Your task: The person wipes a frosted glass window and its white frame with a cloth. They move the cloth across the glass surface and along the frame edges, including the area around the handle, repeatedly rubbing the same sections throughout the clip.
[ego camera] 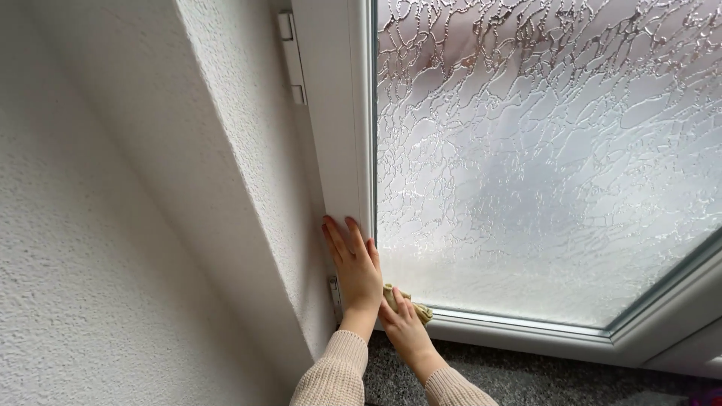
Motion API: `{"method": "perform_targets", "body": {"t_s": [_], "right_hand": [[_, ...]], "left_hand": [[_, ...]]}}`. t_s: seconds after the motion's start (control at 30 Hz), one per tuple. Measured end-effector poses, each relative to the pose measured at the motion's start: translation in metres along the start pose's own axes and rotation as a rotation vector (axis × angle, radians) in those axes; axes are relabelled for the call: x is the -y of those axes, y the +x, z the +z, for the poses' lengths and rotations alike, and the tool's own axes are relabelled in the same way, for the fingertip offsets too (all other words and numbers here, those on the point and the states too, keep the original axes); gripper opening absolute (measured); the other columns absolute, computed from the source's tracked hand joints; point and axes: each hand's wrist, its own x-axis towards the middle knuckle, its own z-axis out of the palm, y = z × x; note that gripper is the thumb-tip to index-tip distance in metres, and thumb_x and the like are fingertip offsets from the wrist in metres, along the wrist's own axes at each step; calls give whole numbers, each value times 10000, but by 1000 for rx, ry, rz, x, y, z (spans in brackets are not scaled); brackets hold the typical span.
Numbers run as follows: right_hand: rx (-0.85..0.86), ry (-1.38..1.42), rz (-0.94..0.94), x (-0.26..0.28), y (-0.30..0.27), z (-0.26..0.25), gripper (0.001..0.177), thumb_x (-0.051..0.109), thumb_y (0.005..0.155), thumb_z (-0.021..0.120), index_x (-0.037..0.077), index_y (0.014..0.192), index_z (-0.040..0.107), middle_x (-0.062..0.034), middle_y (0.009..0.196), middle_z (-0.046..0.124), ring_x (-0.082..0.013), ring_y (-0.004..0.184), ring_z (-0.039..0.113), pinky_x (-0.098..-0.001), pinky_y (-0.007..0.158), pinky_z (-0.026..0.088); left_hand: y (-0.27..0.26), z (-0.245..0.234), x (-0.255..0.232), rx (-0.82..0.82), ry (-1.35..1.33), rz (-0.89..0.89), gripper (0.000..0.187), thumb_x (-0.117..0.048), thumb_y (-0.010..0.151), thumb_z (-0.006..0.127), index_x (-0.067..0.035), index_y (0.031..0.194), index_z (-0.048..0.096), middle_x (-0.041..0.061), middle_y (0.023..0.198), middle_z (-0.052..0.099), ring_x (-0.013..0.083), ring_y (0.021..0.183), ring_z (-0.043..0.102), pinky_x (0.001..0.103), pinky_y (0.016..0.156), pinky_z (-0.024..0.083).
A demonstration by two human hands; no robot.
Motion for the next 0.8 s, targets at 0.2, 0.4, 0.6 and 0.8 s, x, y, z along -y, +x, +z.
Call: {"method": "perform_targets", "body": {"t_s": [0.2, 0.4, 0.6, 0.8], "right_hand": [[293, 218, 52, 4, -22, -3, 1036, -246, 628, 782, 47, 1531, 368, -180, 1598, 311, -460, 1418, 312, -572, 1186, 265], [279, 165, 212, -45, -93, -7, 874, -276, 698, 648, 107, 1465, 476, -127, 1501, 469, -327, 1313, 489, -495, 1145, 411], [444, 51, 417, -132, -196, -17, 858, -227, 738, 677, 185, 1461, 469, -79, 1522, 449, -309, 1351, 464, -486, 1140, 437], [569, 308, 871, -200, -256, -24, 582, 125, 821, 741, 342, 1317, 529, 88, 1483, 472, -354, 1202, 538, -508, 1029, 463]], "left_hand": [[-2, 0, 5, -17, 20, 29, 648, -265, 1104, 482, -103, 1630, 140, 321, 1671, 115, 510, 1537, 233, 572, 1225, 360], [-1, -5, 3, 22, 83, 12, 674, -276, 1095, 492, -102, 1630, 122, 330, 1665, 135, 501, 1526, 264, 564, 1199, 389], [-1, -4, -9, -68, 87, -24, 619, -194, 1093, 518, -84, 1613, 200, 315, 1669, 155, 512, 1508, 306, 578, 1184, 396], [-21, -13, -65, -91, -42, -242, 532, -13, 985, 515, -15, 1495, 361, 307, 1629, 217, 527, 1467, 322, 577, 1068, 469]]}}
